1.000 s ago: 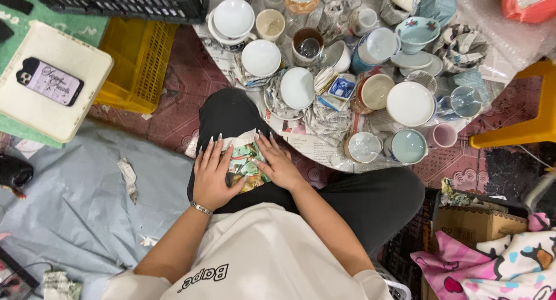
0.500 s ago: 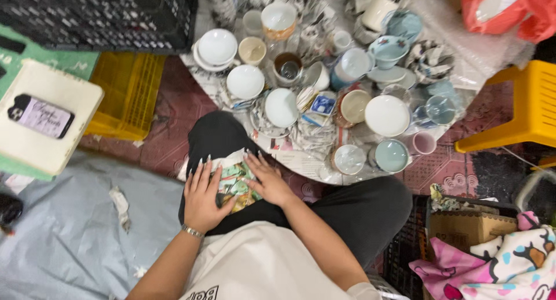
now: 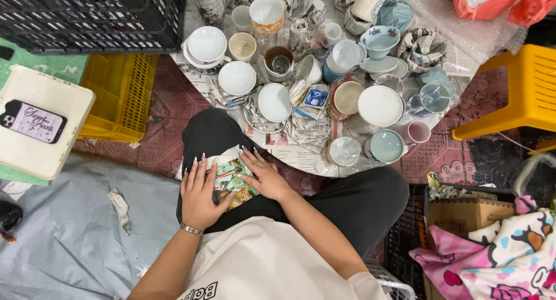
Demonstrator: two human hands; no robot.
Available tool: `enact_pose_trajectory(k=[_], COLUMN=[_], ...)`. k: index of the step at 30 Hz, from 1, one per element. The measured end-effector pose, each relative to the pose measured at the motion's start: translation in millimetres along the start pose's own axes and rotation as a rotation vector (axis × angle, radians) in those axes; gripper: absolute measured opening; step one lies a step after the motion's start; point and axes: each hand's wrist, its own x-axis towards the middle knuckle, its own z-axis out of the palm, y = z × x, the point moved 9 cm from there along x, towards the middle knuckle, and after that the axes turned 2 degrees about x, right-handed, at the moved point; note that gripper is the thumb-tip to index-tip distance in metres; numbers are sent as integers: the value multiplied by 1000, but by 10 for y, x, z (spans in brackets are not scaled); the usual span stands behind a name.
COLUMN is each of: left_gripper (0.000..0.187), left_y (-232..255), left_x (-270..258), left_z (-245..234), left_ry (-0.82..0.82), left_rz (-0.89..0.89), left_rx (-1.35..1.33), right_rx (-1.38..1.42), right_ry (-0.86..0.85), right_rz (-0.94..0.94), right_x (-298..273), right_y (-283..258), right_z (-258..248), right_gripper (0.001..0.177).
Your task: The person sits cross-legged on the floor and wraps various ceramic items, including cups, bowls, and plates, using pieces of newspaper. They fold the newspaper around each item individually and place the wrapped items into a nearby black crate.
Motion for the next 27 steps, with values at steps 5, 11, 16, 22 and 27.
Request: enact_pose_trajectory(k=[5,11,16,22,27], left_gripper=[85,84,82,91,86], left_y=[-6,3,24,-125,-122], left_x=[-14,-43,-3,-20,-14], left_z=[13,-5,-12,201,225], left_ry=[9,13,30,26,37], left_rz=[9,13,3,-310,-296], left_rx=[-5,7,-6,112,88], right_rx=[19,0,-106,-115,117], right_ry=[-12,31,188,606,223], right_rz=[27,-23,-58,-128,268], right_x=[-4,-47,-149,-568,-341], right_y=[17,-71,-308,-493,244], right_z=[6,-33,-271,-527,-40], right_gripper=[71,70,70,46,43])
